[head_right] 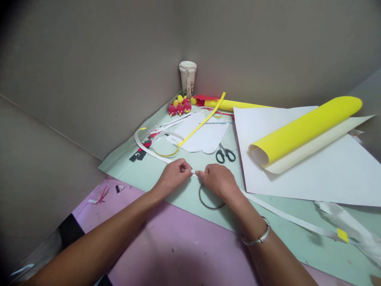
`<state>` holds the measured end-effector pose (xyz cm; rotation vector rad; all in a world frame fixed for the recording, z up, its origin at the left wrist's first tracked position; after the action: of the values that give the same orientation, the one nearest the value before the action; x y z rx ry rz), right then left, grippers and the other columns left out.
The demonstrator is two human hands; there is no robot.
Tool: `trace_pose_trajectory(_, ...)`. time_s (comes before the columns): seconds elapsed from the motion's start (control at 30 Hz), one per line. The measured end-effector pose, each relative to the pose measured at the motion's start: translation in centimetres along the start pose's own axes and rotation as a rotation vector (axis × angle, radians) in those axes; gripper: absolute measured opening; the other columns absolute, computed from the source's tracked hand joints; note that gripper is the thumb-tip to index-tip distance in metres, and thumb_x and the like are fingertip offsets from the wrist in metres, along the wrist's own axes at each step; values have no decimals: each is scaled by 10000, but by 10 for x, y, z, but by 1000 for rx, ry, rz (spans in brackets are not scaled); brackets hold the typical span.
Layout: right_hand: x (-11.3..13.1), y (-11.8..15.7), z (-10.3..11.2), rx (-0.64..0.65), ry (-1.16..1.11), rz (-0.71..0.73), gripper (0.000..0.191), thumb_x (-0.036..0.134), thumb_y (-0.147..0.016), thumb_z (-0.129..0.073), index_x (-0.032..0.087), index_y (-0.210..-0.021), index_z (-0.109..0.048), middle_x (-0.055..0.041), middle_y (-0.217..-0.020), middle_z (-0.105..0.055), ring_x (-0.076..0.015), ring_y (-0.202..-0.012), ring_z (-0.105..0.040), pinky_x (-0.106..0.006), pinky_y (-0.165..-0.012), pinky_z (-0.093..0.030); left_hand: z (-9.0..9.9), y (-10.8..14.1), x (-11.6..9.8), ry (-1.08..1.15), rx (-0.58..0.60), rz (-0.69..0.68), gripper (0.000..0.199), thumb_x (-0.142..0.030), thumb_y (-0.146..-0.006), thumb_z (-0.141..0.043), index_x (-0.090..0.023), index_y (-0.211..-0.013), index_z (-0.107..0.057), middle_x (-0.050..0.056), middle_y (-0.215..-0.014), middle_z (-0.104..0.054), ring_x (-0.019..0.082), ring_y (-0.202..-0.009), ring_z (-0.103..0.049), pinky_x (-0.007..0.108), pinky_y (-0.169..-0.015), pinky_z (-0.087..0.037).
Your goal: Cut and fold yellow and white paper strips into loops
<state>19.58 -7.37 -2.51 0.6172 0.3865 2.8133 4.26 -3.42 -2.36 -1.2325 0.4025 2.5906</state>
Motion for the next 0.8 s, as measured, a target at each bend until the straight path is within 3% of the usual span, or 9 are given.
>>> trace_pose_trajectory(0.8,4,3,-2,6,73,-26,348,506,-853,-505,211,-706,-617,-78,-721,-685,-213,-667,-600,-306,-567,-293,0,1,-4,-110,-49,-71,101,-195,-751,-554,-209,-662,-507,24,-823,-577,169,-739,-550,282,-659,-400)
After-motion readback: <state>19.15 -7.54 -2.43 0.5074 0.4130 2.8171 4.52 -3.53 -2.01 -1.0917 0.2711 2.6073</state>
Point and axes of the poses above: each hand's wrist, its own y-axis away from the middle knuckle, its own z-axis out of the back of the hand, x = y × z, the point moved 6 cm from there along -y, towards the middle knuckle
